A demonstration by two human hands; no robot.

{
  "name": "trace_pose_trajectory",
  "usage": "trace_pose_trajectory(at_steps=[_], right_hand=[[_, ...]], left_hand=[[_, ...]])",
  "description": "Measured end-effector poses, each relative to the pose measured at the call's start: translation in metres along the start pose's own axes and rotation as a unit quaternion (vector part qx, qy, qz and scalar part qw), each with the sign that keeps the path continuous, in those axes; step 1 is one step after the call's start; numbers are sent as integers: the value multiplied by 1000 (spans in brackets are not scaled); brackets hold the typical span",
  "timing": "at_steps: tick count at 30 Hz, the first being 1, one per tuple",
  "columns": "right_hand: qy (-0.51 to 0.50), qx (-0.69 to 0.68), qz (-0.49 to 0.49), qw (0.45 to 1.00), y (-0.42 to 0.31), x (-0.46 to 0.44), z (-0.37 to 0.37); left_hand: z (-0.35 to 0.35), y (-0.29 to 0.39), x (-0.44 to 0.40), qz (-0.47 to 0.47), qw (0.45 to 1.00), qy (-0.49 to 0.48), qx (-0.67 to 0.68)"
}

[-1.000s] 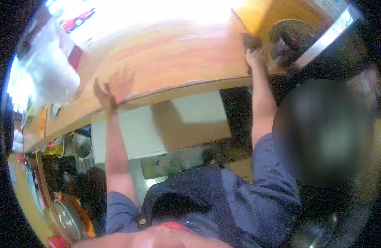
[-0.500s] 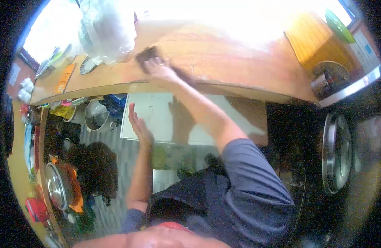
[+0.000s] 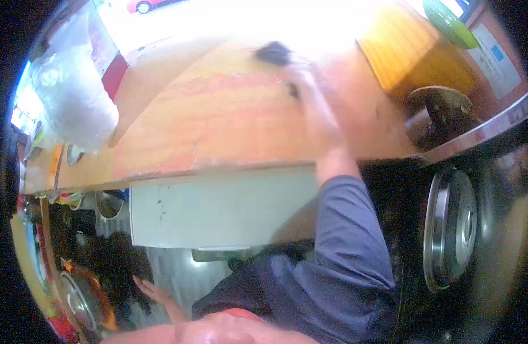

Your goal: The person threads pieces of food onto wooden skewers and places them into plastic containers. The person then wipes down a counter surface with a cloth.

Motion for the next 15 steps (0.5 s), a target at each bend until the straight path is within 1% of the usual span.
trace_pose_trajectory(at_steps=[1, 3, 4, 5, 6, 8, 9, 10, 11, 12, 13, 14, 15], right_hand=[[7, 36, -56, 998, 64, 0, 4], [18, 83, -162, 983, 174, 14, 2], [31, 84, -207, 974, 221, 28, -3], [55, 81, -233, 968, 267, 38, -17], [-66, 173, -249, 951, 253, 58, 16], [-107, 227, -194, 948, 232, 82, 48], [85, 188, -256, 944, 271, 92, 49], [95, 166, -236, 953, 278, 97, 45], [47, 101, -260, 959, 281, 102, 41], [-40, 227, -190, 954, 297, 95, 20], [-119, 350, -114, 922, 296, 91, -11], [-175, 324, -131, 920, 271, 103, 1], [-148, 293, -130, 935, 235, 107, 13]], left_hand=[[6, -23, 8, 13, 999, 11, -47], [10, -30, 30, -16, 990, 21, -140], [15, -48, 38, 13, 986, 25, -165], [20, -65, 46, 41, 980, 27, -190], [29, -83, 58, 66, 973, 33, -218], [40, -112, 79, 116, 962, 39, -242], [49, -127, 91, 142, 957, 47, -250], [58, -144, 103, 170, 950, 54, -256], [69, -160, 117, 197, 943, 63, -262], [83, -178, 131, 227, 934, 75, -267], [98, -195, 146, 254, 925, 88, -270], [112, -212, 158, 281, 916, 101, -270], [126, -228, 172, 305, 906, 113, -270]])
Point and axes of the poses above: each hand's wrist, its own x-axis away from the middle knuckle, its own z-axis out of the back of the hand, y = z × x, the point moved 10 cm from there along -x, towards the middle knuckle, and after that the axes turned 8 degrees about z, right-handed, at the moved point
